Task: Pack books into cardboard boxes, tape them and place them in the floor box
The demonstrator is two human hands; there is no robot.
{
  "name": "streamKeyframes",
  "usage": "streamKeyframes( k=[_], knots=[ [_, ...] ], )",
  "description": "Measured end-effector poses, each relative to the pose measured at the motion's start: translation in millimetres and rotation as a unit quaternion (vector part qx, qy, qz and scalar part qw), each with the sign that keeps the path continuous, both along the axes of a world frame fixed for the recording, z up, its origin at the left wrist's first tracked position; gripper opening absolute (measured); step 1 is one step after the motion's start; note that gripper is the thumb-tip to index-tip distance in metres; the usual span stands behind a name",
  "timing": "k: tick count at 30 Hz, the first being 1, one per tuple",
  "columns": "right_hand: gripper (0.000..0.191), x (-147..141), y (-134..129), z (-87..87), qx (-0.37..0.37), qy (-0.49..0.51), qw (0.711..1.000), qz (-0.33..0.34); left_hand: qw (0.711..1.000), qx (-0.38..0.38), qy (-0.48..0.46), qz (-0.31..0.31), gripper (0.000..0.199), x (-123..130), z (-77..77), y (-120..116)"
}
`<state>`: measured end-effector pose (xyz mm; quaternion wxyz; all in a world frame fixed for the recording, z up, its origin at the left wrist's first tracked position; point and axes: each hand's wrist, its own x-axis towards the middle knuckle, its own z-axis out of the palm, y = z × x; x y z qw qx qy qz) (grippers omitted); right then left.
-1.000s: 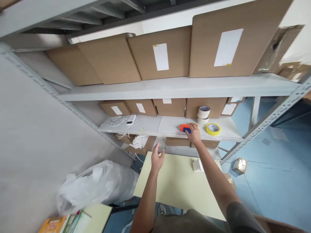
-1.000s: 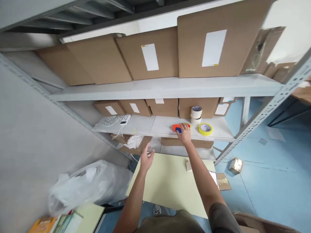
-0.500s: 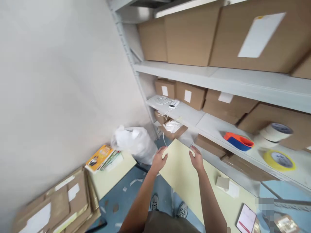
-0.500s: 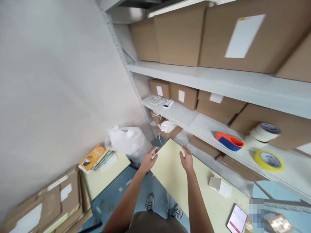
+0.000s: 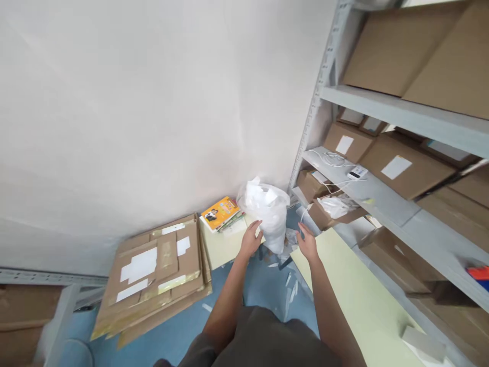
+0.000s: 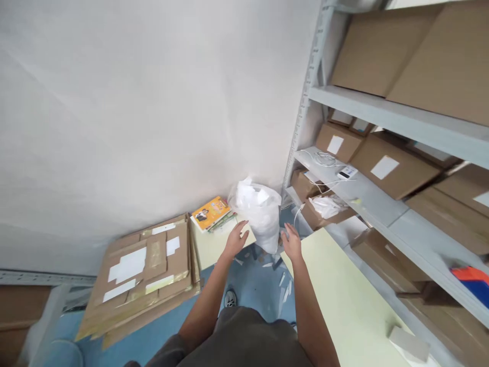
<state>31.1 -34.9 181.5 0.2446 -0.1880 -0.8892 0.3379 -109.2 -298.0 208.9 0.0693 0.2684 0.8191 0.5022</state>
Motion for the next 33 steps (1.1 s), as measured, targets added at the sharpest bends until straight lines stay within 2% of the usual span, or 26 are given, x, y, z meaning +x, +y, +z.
streamKeyframes(
  k=[7, 11, 14, 19, 22, 25, 28, 33],
  knots=[
    [0.054, -148, -117, -17.4, -0.012, -0.051, 0.996, 0.073, 0.997, -0.01, -0.054, 0.051, 0.053, -114, -36.7, -107],
    [0.055, -217, -174, -35.4, 0.002, -0.118, 0.985, 0.126, 0.992, -0.02, -0.091, 0.081, 0.056, -166, -57.6, -152],
    [0.055, -253, -206, -51.4, 0.022, -0.178, 0.971, 0.159, 0.988, -0.022, -0.113, 0.102, 0.055, -194, -76.5, -176],
    [0.058, -289, -238, -75.3, 0.014, -0.264, 0.939, 0.22, 0.983, -0.046, -0.13, 0.121, 0.055, -223, -107.9, -193],
    [0.065, -304, -252, -84.4, 0.007, -0.336, 0.901, 0.273, 0.97, -0.126, -0.153, 0.139, 0.061, -233, -120.3, -192],
    [0.069, -316, -262, -93.3, 0.026, -0.402, 0.86, 0.313, 0.956, -0.215, -0.152, 0.131, 0.067, -247, -129.7, -191],
    [0.068, -326, -266, -104.0, 0.072, -0.426, 0.834, 0.344, 0.939, -0.278, -0.157, 0.128, 0.073, -264, -140.4, -194],
    [0.069, -346, -255, -116.8, 0.096, -0.406, 0.818, 0.396, 0.918, -0.333, -0.16, 0.142, 0.083, -275, -158.7, -204]
  ],
)
